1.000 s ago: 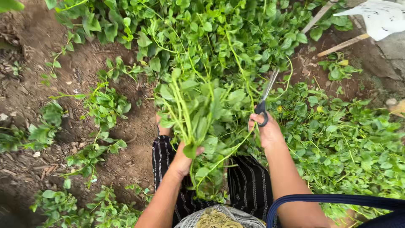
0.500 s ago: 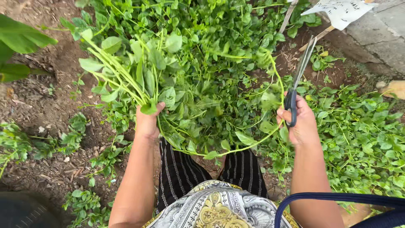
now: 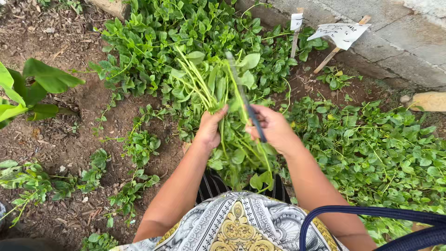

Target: The person harvests leafy greens from a garden bed by holding the stems with one hand and cutting them with a pair of scissors.

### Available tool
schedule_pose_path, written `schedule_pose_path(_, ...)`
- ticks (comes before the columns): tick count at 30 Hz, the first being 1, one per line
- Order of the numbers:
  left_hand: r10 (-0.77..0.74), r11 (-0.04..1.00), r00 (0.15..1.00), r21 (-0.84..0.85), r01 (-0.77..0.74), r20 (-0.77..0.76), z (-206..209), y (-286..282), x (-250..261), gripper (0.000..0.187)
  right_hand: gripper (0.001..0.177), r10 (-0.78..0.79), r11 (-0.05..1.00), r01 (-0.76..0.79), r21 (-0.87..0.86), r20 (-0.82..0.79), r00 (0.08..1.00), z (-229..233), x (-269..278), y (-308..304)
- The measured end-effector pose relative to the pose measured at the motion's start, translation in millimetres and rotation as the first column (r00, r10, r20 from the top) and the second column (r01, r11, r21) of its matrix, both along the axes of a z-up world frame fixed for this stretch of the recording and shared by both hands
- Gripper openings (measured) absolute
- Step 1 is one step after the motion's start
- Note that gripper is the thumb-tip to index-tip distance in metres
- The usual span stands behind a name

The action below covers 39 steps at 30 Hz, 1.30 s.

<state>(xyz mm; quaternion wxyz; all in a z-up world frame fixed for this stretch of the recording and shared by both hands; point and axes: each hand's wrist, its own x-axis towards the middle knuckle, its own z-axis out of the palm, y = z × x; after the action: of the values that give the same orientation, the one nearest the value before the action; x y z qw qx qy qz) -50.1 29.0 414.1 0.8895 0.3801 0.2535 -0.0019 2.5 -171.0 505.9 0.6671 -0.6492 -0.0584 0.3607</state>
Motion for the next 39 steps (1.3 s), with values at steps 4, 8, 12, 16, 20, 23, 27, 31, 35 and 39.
schedule_pose_path(4, -0.024, 0.997, 0.992, -0.075, 0.014, -0.125, -7.0, 5.7, 14.5, 0.031, 0.066, 0.107, 0.994, -0.105, -0.044, 0.034, 0.994, -22.2, -5.2, 35.1)
schedule_pose_path(8, 0.009, 0.998, 0.991, -0.066, -0.018, -0.132, -24.0, 17.6, 3.8, 0.023, 0.066, 0.121, 0.993, -0.121, 0.008, 0.029, 0.992, -44.9, -8.3, 58.1)
schedule_pose_path(12, 0.058, 0.990, 0.979, -0.113, -0.081, -0.196, -31.4, 40.6, -5.9, 0.020, 0.061, 0.183, 0.983, -0.183, -0.028, -0.013, 0.983, -58.3, -19.1, 78.1)
schedule_pose_path(16, 0.214, 0.977, 0.963, 0.055, -0.207, -0.167, -18.9, 80.2, -23.6, 0.038, 0.057, 0.186, 0.979, -0.158, -0.131, 0.238, 0.953, -55.3, -36.7, 91.4)
schedule_pose_path(20, 0.269, 0.934, 0.955, 0.275, -0.227, -0.126, 11.7, 155.2, -55.0, 0.047, 0.056, 0.067, 0.979, -0.037, -0.202, 0.143, 0.987, -62.3, -30.9, 86.7)
schedule_pose_path(23, 0.357, 0.851, 0.922, 0.459, -0.256, -0.147, 35.0, 198.0, -76.8, 0.045, 0.051, 0.090, 0.884, -0.029, -0.467, 0.109, 0.990, -86.1, -3.9, 59.5)
schedule_pose_path(27, 0.393, 0.686, 0.907, 0.705, -0.180, -0.150, 44.3, 231.4, -88.6, 0.036, 0.052, -0.108, 0.869, 0.092, -0.487, -0.005, 0.994, -140.2, 23.7, 23.1)
schedule_pose_path(31, 0.449, 0.548, 0.882, 0.824, -0.146, -0.143, 48.8, 248.7, -104.7, 0.033, 0.053, -0.166, 0.892, 0.134, -0.431, -0.036, 0.985, -198.2, 51.1, 4.1)
schedule_pose_path(35, 0.476, 0.537, 0.879, 0.794, -0.285, -0.007, 99.2, 282.0, -140.0, 0.035, 0.050, -0.092, 0.870, 0.050, -0.491, -0.060, 0.994, -225.9, 57.6, 11.3)
schedule_pose_path(39, 0.640, 0.606, 0.765, 0.660, -0.444, -0.073, 144.1, 311.5, -159.4, 0.035, 0.045, 0.047, 0.774, -0.156, -0.614, -0.190, 0.981, -252.4, 41.5, 45.9)
